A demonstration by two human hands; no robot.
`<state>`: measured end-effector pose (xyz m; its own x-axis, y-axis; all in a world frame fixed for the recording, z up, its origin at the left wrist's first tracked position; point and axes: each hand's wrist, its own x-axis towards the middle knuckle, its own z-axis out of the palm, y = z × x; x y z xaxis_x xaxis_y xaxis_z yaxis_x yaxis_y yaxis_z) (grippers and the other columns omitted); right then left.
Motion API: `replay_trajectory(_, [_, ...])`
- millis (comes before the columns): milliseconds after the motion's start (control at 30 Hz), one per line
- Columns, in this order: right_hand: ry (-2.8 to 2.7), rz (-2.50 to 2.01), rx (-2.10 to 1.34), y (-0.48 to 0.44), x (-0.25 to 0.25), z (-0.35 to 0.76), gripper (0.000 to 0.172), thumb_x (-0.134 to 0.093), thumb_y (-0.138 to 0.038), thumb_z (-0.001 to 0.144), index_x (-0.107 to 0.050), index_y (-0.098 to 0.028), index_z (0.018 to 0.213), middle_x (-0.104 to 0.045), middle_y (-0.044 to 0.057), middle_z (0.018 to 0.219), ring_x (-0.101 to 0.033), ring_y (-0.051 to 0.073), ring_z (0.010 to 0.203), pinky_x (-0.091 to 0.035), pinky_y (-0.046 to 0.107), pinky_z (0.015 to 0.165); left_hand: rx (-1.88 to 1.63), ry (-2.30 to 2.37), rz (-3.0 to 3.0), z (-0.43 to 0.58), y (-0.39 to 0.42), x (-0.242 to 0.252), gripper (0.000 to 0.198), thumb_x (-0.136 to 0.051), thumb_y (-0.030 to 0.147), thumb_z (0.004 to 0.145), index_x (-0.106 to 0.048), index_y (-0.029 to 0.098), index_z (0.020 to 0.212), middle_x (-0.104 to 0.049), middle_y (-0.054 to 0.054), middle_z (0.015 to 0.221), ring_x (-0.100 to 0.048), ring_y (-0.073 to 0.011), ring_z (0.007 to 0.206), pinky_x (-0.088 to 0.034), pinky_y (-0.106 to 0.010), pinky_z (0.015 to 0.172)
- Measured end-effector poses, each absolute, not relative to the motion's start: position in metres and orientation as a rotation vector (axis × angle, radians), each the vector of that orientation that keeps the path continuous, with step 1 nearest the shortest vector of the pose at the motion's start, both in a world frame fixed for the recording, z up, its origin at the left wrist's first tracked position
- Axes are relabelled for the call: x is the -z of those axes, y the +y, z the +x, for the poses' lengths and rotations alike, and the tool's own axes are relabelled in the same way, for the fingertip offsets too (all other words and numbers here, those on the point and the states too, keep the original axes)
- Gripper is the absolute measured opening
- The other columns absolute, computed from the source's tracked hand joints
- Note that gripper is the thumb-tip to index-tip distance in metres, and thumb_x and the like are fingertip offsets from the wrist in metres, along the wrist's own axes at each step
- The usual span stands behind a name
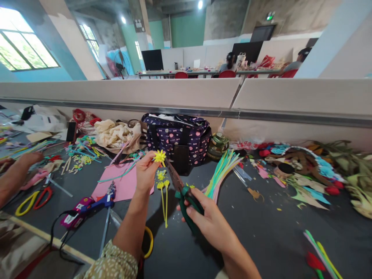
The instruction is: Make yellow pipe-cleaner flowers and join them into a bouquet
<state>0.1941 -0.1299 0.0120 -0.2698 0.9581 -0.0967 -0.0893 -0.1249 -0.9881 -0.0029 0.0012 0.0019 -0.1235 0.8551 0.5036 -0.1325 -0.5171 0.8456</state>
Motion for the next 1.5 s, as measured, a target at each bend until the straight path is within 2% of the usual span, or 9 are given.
replay_trajectory(200, [-1.128,-1.021,-1.658,-0.133,-0.02,0.198,0.025,-0.07,-0.036,0.08,-0.063,-0.019,0.096,-0.058,0.005,0.092,-0.063,0.019,0.082,-0.058,0.034,0.072,-1.662,0.786,1.201,0.001,0.001,-0.002,0.014,-0.074,0.029,0.074,-0.07,0.017,0.079,-0.066,-0.001,0.075,-0.051,-0.0069,0.056,-0.042,-0.018,0.051])
replay_trajectory(367, [-1.077,-0.974,-1.677,-0.132,-0.023,0.197,0.018,-0.071,-0.031,0.079,-0.062,-0.019,0.09,-0.058,0.004,0.089,-0.062,0.021,0.088,-0.058,0.035,0.071,-1.629,0.756,1.126,0.002,0.001,-0.004,0.018,-0.077,0.031,0.072,-0.07,0.016,0.079,-0.069,-0.003,0.075,-0.047,-0.0058,0.051,-0.038,-0.018,0.047])
replay_trajectory(467, [-1.081,-0.938,-1.721,-0.131,-0.022,0.197,0.015,-0.069,-0.027,0.081,-0.061,-0.018,0.09,-0.062,0.005,0.087,-0.063,0.019,0.084,-0.057,0.034,0.071,-1.623,0.762,1.116,0.002,0.001,-0.004,0.02,-0.077,0.033,0.071,-0.07,0.016,0.079,-0.069,-0.003,0.075,-0.045,-0.0054,0.05,-0.036,-0.018,0.046])
replay_trajectory(700, [-0.986,-0.863,-1.86,-0.132,-0.017,0.192,0.017,-0.07,-0.023,0.079,-0.058,-0.017,0.09,-0.066,0.004,0.087,-0.066,0.017,0.073,-0.057,0.035,0.072,-1.634,0.751,1.181,0.003,0.001,-0.003,0.015,-0.076,0.029,0.072,-0.07,0.017,0.078,-0.066,-0.001,0.075,-0.045,-0.0055,0.054,-0.036,-0.017,0.048])
replay_trajectory(900, [-0.973,-0.849,-1.912,-0.131,-0.02,0.191,0.02,-0.072,-0.026,0.077,-0.057,-0.017,0.087,-0.069,0.007,0.087,-0.067,0.018,0.075,-0.058,0.034,0.07,-1.679,0.765,1.258,0.002,-0.001,-0.005,0.011,-0.074,0.026,0.074,-0.07,0.018,0.079,-0.06,0.0,0.074,-0.045,-0.0065,0.057,-0.037,-0.017,0.048])
replay_trajectory(1233, [-0.943,-0.798,-1.924,-0.132,-0.023,0.189,0.02,-0.072,-0.025,0.076,-0.058,-0.016,0.086,-0.067,0.005,0.085,-0.066,0.016,0.074,-0.058,0.032,0.068,-1.704,0.804,1.325,0.001,-0.003,-0.008,0.005,-0.072,0.021,0.072,-0.068,0.019,0.075,-0.059,-0.001,0.078,-0.047,-0.0081,0.06,-0.039,-0.018,0.05])
replay_trajectory(1400, [-0.992,-0.866,-1.888,-0.133,-0.024,0.19,0.02,-0.071,-0.027,0.077,-0.055,-0.017,0.085,-0.067,0.004,0.08,-0.066,0.014,0.061,-0.054,0.026,0.059,-1.72,0.769,1.36,0.001,-0.004,-0.006,0.003,-0.07,0.018,0.073,-0.067,0.018,0.074,-0.06,-0.001,0.081,-0.048,-0.0083,0.062,-0.04,-0.018,0.05])
replay_trajectory(1500, [-1.041,-0.894,-1.831,-0.133,-0.023,0.19,0.02,-0.069,-0.028,0.079,-0.054,-0.017,0.086,-0.068,0.004,0.081,-0.065,0.014,0.062,-0.053,0.026,0.06,-1.722,0.763,1.377,0.0,-0.003,-0.004,0.003,-0.069,0.018,0.074,-0.068,0.019,0.077,-0.06,-0.002,0.083,-0.049,-0.0089,0.063,-0.04,-0.018,0.05])
